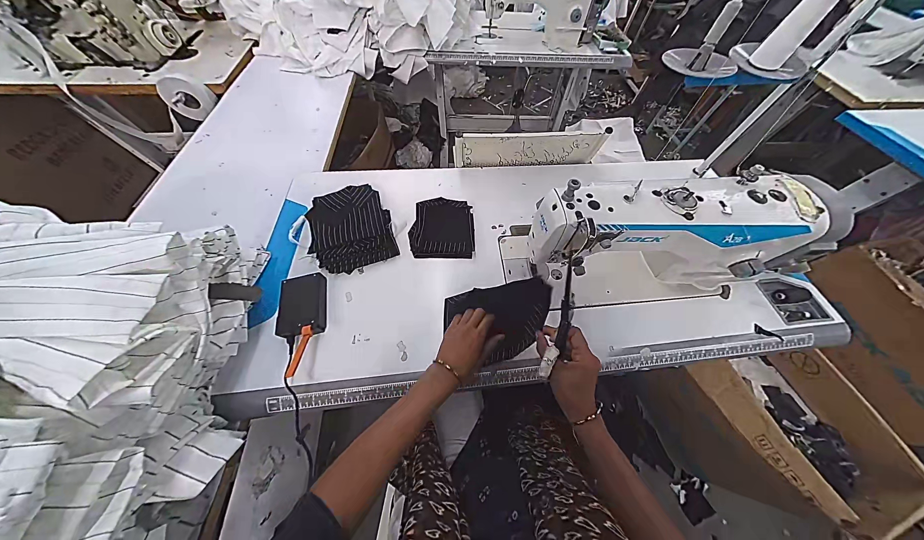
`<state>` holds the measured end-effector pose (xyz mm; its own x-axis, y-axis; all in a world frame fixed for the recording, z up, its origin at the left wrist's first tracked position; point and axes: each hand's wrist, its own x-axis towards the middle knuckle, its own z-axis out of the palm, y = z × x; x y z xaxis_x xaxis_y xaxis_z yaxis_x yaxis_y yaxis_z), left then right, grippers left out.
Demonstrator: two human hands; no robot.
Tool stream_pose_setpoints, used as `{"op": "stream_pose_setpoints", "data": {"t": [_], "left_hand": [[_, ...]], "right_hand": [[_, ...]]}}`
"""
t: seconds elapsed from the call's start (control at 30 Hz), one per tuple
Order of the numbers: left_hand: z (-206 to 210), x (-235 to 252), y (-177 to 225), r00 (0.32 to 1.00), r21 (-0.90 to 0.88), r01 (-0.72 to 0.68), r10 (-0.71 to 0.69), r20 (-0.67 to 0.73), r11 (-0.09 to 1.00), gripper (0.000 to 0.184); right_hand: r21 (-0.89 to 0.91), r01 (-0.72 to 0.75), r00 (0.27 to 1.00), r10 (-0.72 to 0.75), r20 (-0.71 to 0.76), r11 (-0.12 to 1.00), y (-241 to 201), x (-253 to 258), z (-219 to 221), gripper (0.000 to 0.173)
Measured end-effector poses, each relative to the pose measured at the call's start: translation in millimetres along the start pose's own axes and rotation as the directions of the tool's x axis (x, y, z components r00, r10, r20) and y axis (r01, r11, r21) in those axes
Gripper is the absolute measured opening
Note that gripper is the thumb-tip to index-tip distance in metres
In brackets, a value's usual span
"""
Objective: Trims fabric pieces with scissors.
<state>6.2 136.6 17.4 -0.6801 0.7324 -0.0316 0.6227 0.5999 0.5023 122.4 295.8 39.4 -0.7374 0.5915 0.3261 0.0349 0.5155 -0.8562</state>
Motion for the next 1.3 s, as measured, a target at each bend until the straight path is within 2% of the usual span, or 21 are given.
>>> {"op": "stream_pose_setpoints", "data": {"t": [0.1,0.23,0.33,0.43,0.53,0.6,0.7,0.77,0.83,0.97,1.03,1.1,1.13,1.2,1.3], "left_hand": [[-18.1,26.1,15.3,0.958,0.02,0.126,-0.126,0.257,0.992,0.064],[-0.6,47.1,4.0,0.974,-0.032,-0.039,0.045,0.224,0.999,0.071],[2.8,55.9,-2.5,0.96,0.013,-0.099,0.092,0.263,0.995,0.087],[-2.9,57.2,-9.3,0.953,0.062,-0.081,0.059,0.297,0.995,0.091],[-11.8,47.4,-28.1,0.963,0.108,0.007,-0.036,0.265,0.994,0.09],[-18.3,36.2,-41.3,0.965,0.14,0.081,-0.113,0.236,0.987,0.089],[-26.5,23.0,-52.6,0.967,0.178,0.12,-0.155,0.2,0.977,0.088],[-33.0,24.2,-53.4,0.965,0.22,0.089,-0.139,0.223,0.971,0.088],[-37.9,33.7,-53.3,0.957,0.275,0.038,-0.115,0.267,0.961,0.091],[-35.0,49.9,-52.7,0.951,0.277,-0.008,-0.078,0.3,0.961,0.1],[-26.0,47.8,-55.7,0.966,0.212,-0.023,-0.033,0.255,0.977,0.102],[-20.2,45.0,-57.6,0.972,0.163,-0.05,0.01,0.234,0.985,0.105],[-19.6,44.4,-58.3,0.97,0.154,-0.052,0.013,0.243,0.987,0.105],[-20.0,46.2,-58.9,0.963,0.15,-0.038,-0.004,0.271,0.988,0.104],[-19.6,46.9,-59.7,0.956,0.163,-0.033,-0.016,0.292,0.986,0.104]], "right_hand": [[-0.053,0.004,0.995,-0.009,-0.096,0.999,7.9,-11.3,-20.0,0.024],[-0.136,-0.112,0.985,0.092,-0.145,0.984,23.6,-39.7,-49.6,0.023],[-0.078,-0.246,0.963,0.235,-0.13,0.966,21.2,-60.6,-63.7,0.022],[0.02,-0.367,0.929,0.368,-0.038,0.93,13.5,-73.5,-72.7,0.018],[0.016,-0.48,0.87,0.473,0.136,0.877,3.8,-78.3,-82.3,0.018],[0.008,-0.568,0.786,0.539,0.303,0.823,0.1,-80.5,-88.3,0.018],[-0.026,-0.691,0.591,0.586,0.555,0.722,1.9,-82.7,-93.1,0.022],[-0.057,-0.724,0.497,0.578,0.647,0.687,4.5,-83.2,-92.4,0.031],[-0.056,-0.759,0.442,0.577,0.687,0.648,4.4,-82.7,-90.7,0.036],[0.079,-0.867,0.394,0.579,0.713,0.492,-0.5,-81.1,-92.9,0.032],[0.235,-0.89,0.44,0.602,0.666,0.391,2.8,-87.3,-90.8,0.043],[0.34,-0.87,0.493,0.664,0.562,0.358,2.1,-92.9,-86.1,0.049],[0.336,-0.868,0.496,0.685,0.534,0.367,2.2,-95.4,-86.8,0.049],[0.228,-0.882,0.464,0.68,0.568,0.412,0.8,-98.0,-97.4,0.042],[0.015,-0.878,0.358,0.636,0.684,0.478,-5.2,-98.0,-112.7,0.033]]}}
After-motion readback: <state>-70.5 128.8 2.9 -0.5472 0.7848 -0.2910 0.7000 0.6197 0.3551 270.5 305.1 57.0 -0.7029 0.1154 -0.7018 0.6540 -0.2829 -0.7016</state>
